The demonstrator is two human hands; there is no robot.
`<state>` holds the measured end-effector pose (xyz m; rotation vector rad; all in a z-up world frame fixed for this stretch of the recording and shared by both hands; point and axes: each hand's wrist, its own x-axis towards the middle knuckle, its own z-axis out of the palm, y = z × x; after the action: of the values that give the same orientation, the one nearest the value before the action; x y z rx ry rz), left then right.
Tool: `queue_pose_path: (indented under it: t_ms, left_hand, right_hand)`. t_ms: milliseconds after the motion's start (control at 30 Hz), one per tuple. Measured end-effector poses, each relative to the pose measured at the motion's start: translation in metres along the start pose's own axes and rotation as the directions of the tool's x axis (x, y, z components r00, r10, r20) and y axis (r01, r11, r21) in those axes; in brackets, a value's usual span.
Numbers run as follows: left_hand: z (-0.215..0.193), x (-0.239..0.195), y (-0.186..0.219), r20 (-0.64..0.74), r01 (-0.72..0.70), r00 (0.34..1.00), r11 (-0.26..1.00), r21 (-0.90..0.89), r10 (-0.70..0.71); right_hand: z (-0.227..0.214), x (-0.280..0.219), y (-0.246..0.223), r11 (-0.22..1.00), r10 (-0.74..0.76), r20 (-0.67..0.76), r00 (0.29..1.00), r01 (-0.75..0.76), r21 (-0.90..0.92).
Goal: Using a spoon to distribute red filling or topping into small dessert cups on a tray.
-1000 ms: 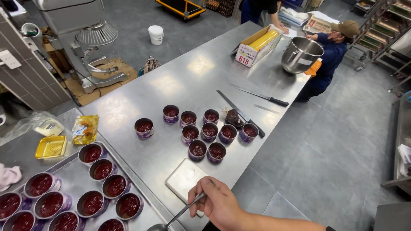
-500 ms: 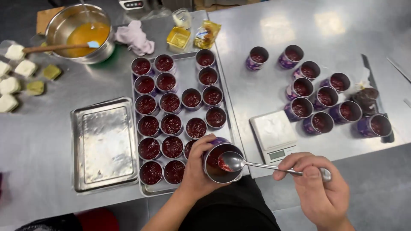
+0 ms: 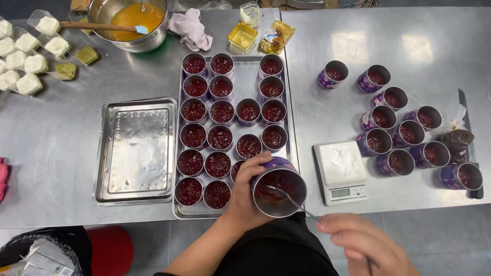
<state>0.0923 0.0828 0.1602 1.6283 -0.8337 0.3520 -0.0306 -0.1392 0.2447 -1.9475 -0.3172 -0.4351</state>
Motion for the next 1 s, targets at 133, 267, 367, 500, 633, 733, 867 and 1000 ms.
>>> queue_pose_path:
  t_ms: [133, 267, 367, 500, 633, 733, 867, 1000]
  left_hand:
    - [0.010, -0.003, 0.003, -0.096, 0.074, 0.992, 0.996, -0.041, -0.077]
    - [0.017, -0.005, 0.002, -0.127, 0.099, 0.986, 0.994, -0.050, -0.104]
    - [0.019, -0.007, 0.001, -0.125, 0.100, 0.986, 0.993, -0.061, -0.107]
    - [0.013, -0.004, 0.003, -0.090, 0.120, 0.988, 0.989, -0.082, -0.128]
    - [0.004, 0.000, 0.003, -0.034, 0.080, 0.996, 0.992, -0.093, -0.083]
    - [-0.006, 0.000, 0.003, 0.042, 0.086, 0.996, 0.988, -0.126, -0.082]
    - [-0.020, 0.007, 0.009, 0.137, 0.136, 0.984, 0.977, -0.163, -0.114]
    - [-0.022, -0.001, 0.004, 0.223, 0.216, 0.963, 0.932, -0.290, -0.154]
  right_hand:
    - [0.006, -0.017, -0.003, 0.991, 0.115, -0.106, 0.988, -0.122, -0.060]
    - [0.011, -0.004, -0.015, 0.978, 0.170, -0.173, 0.970, -0.188, -0.093]
    - [0.007, -0.007, -0.015, 0.977, 0.169, -0.111, 0.979, -0.182, -0.114]
    - [-0.013, -0.008, -0.002, 0.988, 0.156, -0.159, 0.975, -0.150, 0.047]
    - [-0.028, -0.002, -0.006, 0.963, 0.231, -0.066, 0.971, -0.238, -0.130]
    - [-0.041, 0.009, -0.006, 0.973, 0.221, -0.031, 0.975, -0.223, -0.054]
    - [-0.047, 0.024, -0.006, 0.982, 0.178, 0.017, 0.984, -0.177, -0.063]
    - [-0.038, 0.023, -0.005, 0.987, 0.155, 0.000, 0.988, -0.155, -0.037]
